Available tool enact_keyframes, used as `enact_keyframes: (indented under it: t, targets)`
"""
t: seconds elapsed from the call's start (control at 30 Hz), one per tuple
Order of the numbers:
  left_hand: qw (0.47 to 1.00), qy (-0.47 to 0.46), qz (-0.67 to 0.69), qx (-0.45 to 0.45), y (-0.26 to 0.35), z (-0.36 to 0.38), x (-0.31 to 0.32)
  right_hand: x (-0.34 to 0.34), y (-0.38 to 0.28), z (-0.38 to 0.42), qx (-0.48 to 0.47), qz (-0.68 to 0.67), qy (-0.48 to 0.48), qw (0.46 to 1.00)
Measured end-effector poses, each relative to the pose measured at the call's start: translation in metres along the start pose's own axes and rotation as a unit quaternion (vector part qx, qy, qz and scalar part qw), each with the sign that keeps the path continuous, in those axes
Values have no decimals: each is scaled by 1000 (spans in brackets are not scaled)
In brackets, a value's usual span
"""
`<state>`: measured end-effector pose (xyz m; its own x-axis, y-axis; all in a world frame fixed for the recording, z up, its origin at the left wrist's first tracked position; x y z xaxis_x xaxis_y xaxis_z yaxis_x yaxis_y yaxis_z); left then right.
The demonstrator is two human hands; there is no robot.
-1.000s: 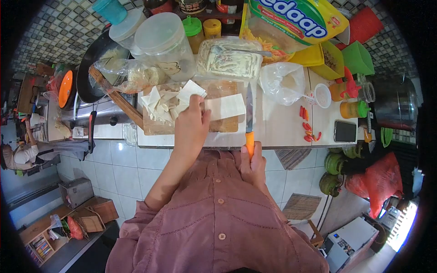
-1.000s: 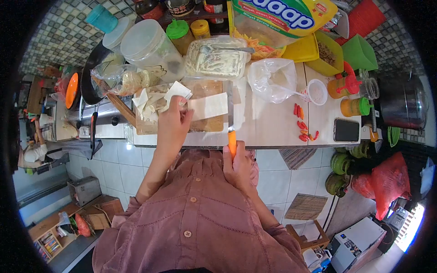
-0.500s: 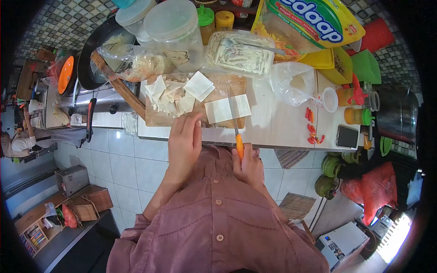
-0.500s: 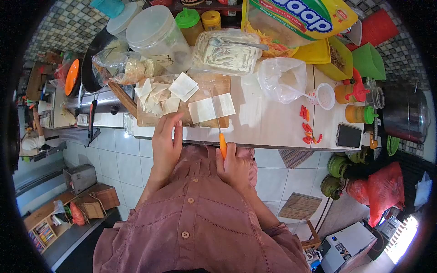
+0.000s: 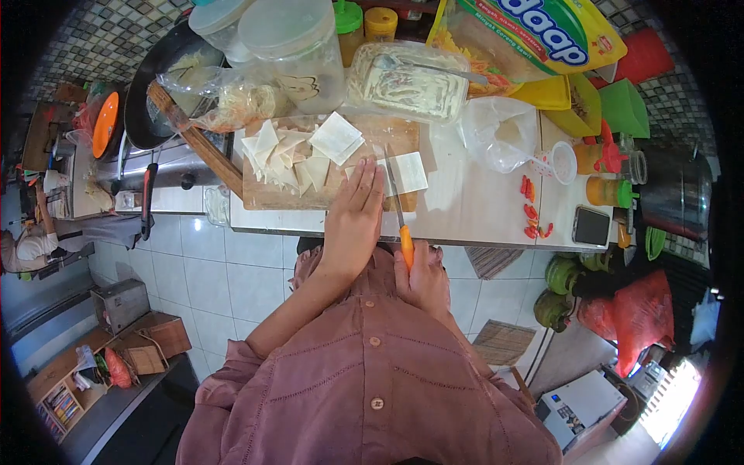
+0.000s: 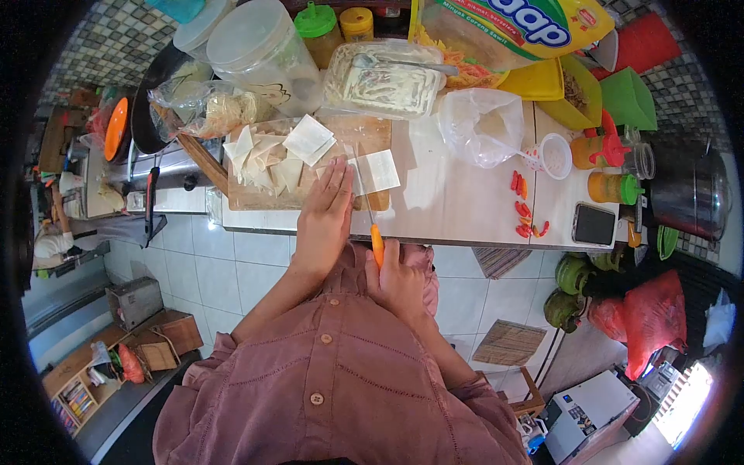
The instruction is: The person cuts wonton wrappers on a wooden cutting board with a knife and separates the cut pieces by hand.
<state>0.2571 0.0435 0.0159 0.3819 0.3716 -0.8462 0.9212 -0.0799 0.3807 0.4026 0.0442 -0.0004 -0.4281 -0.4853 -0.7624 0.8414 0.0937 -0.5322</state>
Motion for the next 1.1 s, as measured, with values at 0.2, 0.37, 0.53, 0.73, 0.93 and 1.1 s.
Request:
enact_keyframes:
  t: [0.2,0.37,0.53,0.73,0.93,1.1]
  targets:
    - [1000,-11,6,1,-2,2,4,1,-6,-2,25,2,-31,999]
    - [1000,-6,-2,5,-4,0,0,0,-13,-9,43,5,-49,998]
    - [1000,-9,4,9,-3,0,0,-7,-24,-17,26,-6,-49,998]
    - [1000,-10,-2,10,-4,0,-1,-3,-20,-16,29,-33,-65,997]
    - [1000,-15,-8,18,-4,2,-1,4,13,8,17,28,-12,999]
    - [994,-44,98,11,-5,4,-13,-3,31,17,7,-69,32,997]
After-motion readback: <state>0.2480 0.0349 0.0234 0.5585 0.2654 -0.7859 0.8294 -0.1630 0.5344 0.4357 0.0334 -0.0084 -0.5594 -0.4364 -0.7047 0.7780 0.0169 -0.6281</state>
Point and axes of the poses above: each hand's wrist, its own z-axis away from the middle knuckle, its own x-axis out of the palm, y = z × x, the point moved 5 cm from there along -z, towards the middle knuckle, and after that the axes turned 13 degrees about x, right-handed, at the moved point
